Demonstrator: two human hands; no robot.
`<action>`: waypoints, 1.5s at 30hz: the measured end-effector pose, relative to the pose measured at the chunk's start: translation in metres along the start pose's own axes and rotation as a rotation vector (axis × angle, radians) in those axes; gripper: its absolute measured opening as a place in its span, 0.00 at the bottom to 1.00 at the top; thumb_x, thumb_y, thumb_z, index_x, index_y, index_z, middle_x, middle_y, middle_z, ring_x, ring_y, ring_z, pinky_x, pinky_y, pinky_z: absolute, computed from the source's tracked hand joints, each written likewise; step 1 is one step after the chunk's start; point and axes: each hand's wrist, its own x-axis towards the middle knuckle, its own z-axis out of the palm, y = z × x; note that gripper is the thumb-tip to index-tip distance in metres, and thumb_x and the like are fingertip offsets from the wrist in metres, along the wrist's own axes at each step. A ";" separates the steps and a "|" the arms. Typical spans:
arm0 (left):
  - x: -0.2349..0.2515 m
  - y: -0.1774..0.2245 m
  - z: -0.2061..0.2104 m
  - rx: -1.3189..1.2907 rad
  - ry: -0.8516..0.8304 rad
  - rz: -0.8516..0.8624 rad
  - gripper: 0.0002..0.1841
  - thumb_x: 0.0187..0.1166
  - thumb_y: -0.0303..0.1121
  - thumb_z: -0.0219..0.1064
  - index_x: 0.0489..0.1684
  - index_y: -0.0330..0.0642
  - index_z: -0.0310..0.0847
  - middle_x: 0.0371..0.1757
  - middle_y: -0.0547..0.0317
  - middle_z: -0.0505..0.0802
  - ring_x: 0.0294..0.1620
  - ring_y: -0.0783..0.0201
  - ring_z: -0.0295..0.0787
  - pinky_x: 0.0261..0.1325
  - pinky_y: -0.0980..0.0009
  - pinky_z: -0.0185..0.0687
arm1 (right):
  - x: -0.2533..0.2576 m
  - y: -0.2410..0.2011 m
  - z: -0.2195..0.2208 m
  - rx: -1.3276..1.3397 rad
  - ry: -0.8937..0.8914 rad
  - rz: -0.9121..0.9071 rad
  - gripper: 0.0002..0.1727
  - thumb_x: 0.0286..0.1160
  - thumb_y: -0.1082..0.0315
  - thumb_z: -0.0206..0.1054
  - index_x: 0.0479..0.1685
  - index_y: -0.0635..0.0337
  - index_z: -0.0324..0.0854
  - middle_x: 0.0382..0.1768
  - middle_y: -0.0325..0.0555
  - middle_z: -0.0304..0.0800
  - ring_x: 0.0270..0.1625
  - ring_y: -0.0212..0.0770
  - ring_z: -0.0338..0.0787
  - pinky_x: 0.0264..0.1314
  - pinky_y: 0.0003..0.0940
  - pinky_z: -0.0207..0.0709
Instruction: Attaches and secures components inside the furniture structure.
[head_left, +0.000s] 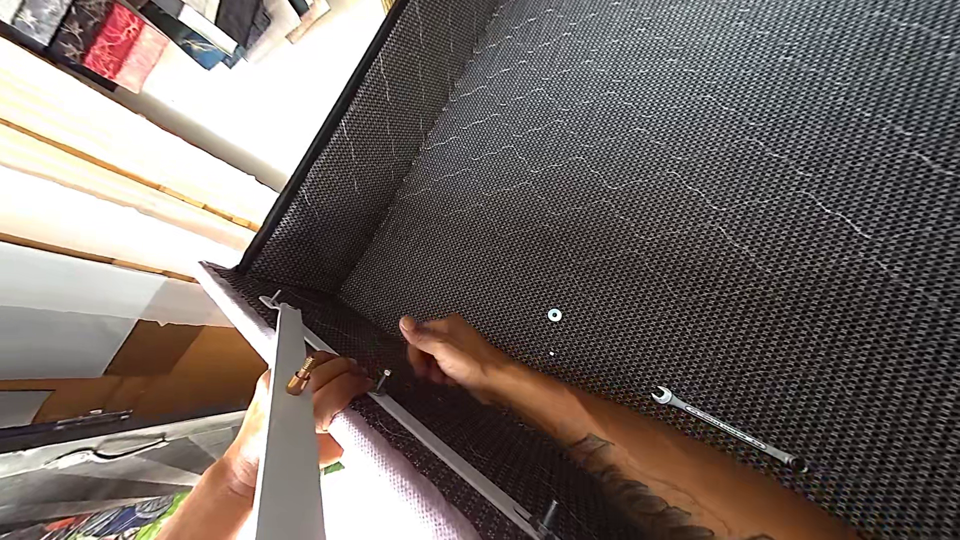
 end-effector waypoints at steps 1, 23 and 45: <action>-0.001 0.000 0.001 -0.005 0.009 0.001 0.17 0.64 0.54 0.72 0.45 0.58 0.91 0.48 0.69 0.94 0.54 0.66 0.88 0.65 0.59 0.80 | -0.001 0.003 -0.004 -0.005 -0.021 -0.037 0.23 0.90 0.48 0.57 0.50 0.58 0.88 0.39 0.41 0.93 0.27 0.31 0.84 0.27 0.24 0.74; 0.001 0.000 0.002 -0.003 0.012 0.019 0.16 0.67 0.51 0.70 0.46 0.57 0.91 0.48 0.67 0.94 0.54 0.65 0.89 0.63 0.58 0.80 | -0.020 -0.002 0.020 0.421 0.161 0.199 0.17 0.90 0.55 0.59 0.58 0.58 0.85 0.30 0.43 0.92 0.16 0.28 0.79 0.18 0.20 0.68; 0.000 -0.001 0.002 0.007 0.028 0.029 0.16 0.67 0.54 0.70 0.40 0.55 0.87 0.46 0.65 0.93 0.53 0.64 0.89 0.62 0.58 0.81 | -0.020 0.000 0.024 0.465 0.229 0.215 0.13 0.84 0.59 0.65 0.44 0.60 0.89 0.14 0.35 0.73 0.09 0.25 0.65 0.11 0.17 0.57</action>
